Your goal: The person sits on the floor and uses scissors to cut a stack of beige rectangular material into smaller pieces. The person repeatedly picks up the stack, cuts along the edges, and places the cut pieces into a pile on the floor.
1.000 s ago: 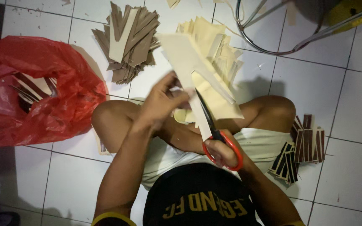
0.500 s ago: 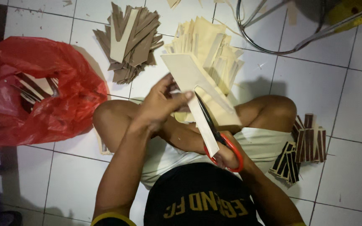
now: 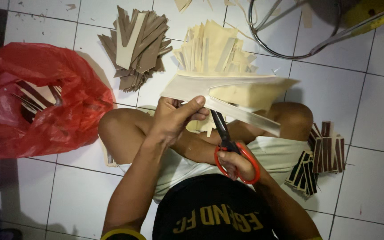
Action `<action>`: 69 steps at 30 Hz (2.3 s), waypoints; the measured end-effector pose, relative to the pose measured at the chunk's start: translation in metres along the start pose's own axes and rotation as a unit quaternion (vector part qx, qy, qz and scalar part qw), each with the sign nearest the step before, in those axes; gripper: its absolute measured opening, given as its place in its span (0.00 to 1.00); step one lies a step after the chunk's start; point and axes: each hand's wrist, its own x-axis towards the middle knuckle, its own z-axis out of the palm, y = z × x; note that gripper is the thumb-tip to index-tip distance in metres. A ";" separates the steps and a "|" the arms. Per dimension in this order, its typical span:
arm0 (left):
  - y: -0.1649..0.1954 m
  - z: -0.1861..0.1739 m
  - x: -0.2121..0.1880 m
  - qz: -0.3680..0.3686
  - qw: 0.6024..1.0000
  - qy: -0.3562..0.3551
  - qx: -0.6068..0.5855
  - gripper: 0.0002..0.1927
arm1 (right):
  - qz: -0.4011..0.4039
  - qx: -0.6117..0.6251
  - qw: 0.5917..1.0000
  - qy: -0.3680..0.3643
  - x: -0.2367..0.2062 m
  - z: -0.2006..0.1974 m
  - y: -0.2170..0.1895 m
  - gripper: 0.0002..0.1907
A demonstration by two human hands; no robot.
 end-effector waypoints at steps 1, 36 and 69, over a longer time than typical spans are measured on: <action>-0.003 0.002 -0.001 0.004 1.000 0.004 -0.013 0.12 | 0.010 0.018 1.000 0.005 0.000 0.001 0.002 0.15; 0.027 -0.023 -0.002 -0.001 0.944 -0.114 0.310 0.21 | -0.009 -0.203 0.979 -0.022 -0.021 -0.015 -0.033 0.17; -0.011 0.004 0.005 0.039 0.991 -0.040 0.120 0.22 | -0.017 0.026 0.999 -0.017 -0.012 -0.014 0.007 0.15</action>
